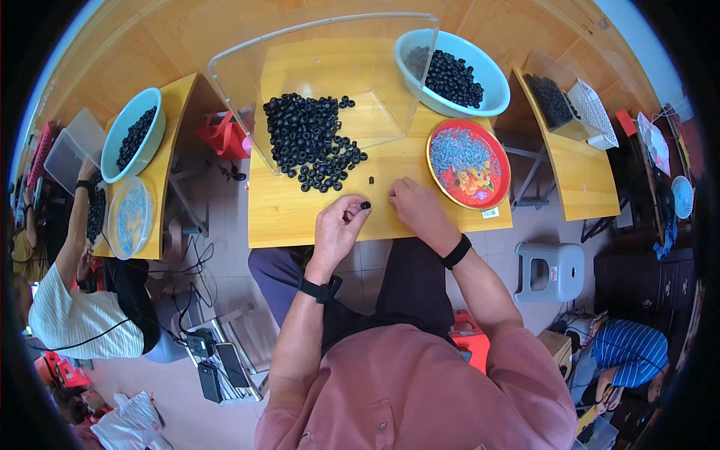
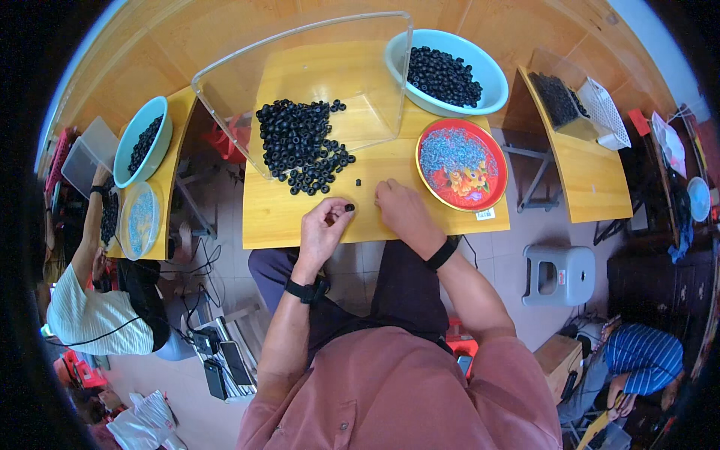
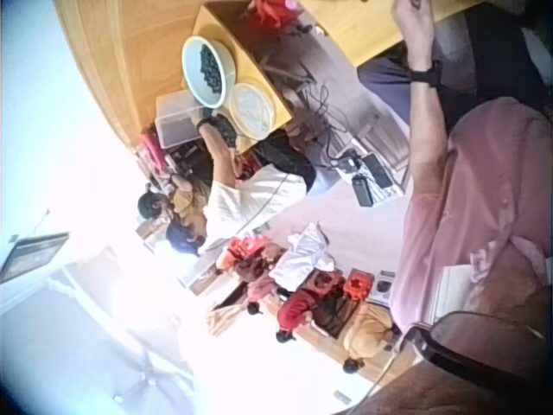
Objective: The recorder is sorting small black plastic components and inserting metal pins into them in a manufacturing workshop.
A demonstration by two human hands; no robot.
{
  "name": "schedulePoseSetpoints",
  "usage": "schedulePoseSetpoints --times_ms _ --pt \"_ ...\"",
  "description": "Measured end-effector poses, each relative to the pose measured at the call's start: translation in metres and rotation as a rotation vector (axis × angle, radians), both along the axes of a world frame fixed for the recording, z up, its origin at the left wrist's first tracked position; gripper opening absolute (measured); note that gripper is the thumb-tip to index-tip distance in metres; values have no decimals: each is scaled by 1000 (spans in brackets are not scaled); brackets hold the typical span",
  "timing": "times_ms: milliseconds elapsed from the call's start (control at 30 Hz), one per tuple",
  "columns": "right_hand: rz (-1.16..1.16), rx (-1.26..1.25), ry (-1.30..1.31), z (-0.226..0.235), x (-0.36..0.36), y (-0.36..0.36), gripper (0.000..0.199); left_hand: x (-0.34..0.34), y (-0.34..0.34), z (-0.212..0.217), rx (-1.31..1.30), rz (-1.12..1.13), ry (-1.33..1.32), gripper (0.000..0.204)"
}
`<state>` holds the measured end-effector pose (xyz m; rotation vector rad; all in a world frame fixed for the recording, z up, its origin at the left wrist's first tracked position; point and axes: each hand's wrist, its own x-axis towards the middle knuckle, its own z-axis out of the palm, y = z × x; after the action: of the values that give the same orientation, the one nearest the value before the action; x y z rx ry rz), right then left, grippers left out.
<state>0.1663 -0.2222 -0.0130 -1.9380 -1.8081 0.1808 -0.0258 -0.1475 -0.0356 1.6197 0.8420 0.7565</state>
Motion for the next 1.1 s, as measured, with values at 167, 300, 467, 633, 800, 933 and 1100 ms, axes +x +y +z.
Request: schedulePoseSetpoints --times_ms 167,300,467,633,800,933,1100 --pt "-28 -8 17 -2 -5 1 10 0 -1 0 50 27 -23 16" --pt "-9 7 190 9 -7 1 13 0 -1 4 57 8 0 17" --pt "-108 -59 614 36 -25 -1 15 -1 -3 10 110 4 37 17" --pt "2 -80 565 26 -28 5 14 -2 -1 11 172 1 49 19" --pt "13 -98 498 27 -30 9 12 -4 -1 8 190 -9 29 20" --pt "-22 -105 645 13 -26 13 12 -4 1 8 170 -19 14 20" --pt "-69 -201 743 26 -19 21 17 -4 1 5 69 20 -27 16"
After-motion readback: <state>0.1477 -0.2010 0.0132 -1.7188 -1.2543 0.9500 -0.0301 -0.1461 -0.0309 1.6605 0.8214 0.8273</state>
